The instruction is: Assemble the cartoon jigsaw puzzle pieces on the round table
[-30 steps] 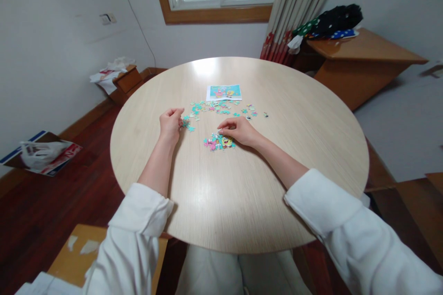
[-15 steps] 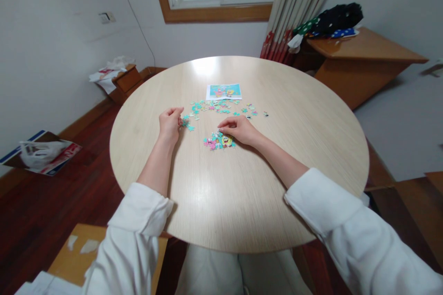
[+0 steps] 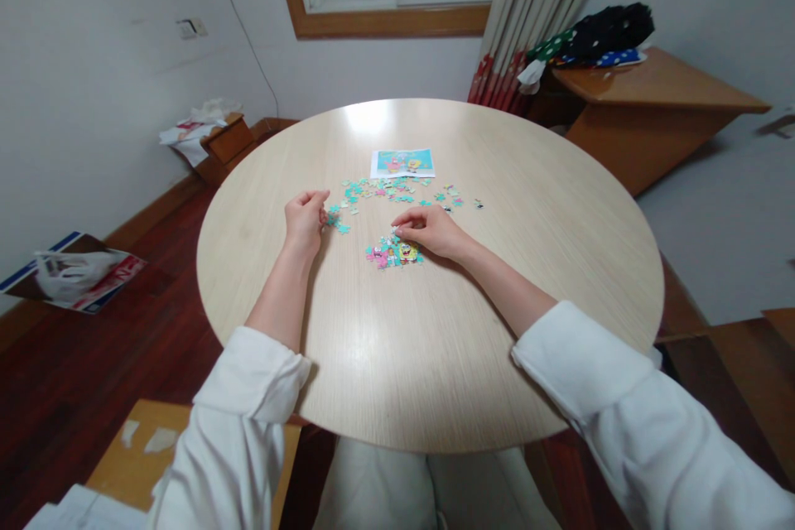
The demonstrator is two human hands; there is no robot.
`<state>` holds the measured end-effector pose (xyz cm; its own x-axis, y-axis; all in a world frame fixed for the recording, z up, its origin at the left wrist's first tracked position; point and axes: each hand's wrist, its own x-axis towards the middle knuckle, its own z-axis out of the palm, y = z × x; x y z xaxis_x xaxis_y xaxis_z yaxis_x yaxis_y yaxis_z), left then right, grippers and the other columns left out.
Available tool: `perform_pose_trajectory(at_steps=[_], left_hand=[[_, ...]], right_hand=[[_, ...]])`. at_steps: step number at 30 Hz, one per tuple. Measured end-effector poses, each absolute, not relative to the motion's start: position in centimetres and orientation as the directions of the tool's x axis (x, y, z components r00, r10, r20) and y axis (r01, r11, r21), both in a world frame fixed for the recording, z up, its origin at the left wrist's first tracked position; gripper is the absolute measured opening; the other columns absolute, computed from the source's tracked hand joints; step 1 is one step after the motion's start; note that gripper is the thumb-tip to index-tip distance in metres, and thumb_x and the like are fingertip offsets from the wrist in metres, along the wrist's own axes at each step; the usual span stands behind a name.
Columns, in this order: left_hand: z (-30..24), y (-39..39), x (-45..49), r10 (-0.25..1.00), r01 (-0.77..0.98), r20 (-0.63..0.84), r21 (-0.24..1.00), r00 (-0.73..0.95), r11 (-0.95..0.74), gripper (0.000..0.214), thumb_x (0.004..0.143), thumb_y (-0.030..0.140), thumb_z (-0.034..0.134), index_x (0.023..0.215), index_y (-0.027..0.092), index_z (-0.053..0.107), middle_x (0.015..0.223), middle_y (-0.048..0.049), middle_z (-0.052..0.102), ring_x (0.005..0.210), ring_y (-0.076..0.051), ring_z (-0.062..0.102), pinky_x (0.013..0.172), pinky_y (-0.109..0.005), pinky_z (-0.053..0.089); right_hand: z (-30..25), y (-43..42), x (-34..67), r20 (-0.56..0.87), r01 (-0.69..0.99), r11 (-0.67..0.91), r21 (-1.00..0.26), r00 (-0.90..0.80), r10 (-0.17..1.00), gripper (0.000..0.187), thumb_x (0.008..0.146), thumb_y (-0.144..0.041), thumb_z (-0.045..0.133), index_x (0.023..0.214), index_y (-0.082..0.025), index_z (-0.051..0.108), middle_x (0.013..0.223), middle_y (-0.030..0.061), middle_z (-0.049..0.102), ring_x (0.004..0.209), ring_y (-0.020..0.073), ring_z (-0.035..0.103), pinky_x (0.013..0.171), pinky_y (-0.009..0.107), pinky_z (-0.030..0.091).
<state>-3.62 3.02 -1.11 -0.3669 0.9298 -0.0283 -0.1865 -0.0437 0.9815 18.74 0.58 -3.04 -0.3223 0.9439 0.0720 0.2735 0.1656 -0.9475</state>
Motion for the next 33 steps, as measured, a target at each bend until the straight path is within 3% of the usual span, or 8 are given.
perform_pose_trajectory(at_steps=[33], left_hand=[[-0.91,2.94,-3.47,0.929,-0.197,-0.024,0.979,-0.370,-0.054,0.022,0.065,0.017,0.067,0.058,0.018,0.047,0.043,0.0094,0.033,0.038,-0.004,0.030,0.041,-0.018,0.025]], right_hand=[[-3.25,0.32,18.26,0.107,0.350,0.225,-0.909,-0.327,0.939,0.014,0.066,-0.022,0.066,0.076,-0.013,0.070,0.066,0.0018,0.066,0.063,0.0122,0.059,0.062,0.026,0.046]])
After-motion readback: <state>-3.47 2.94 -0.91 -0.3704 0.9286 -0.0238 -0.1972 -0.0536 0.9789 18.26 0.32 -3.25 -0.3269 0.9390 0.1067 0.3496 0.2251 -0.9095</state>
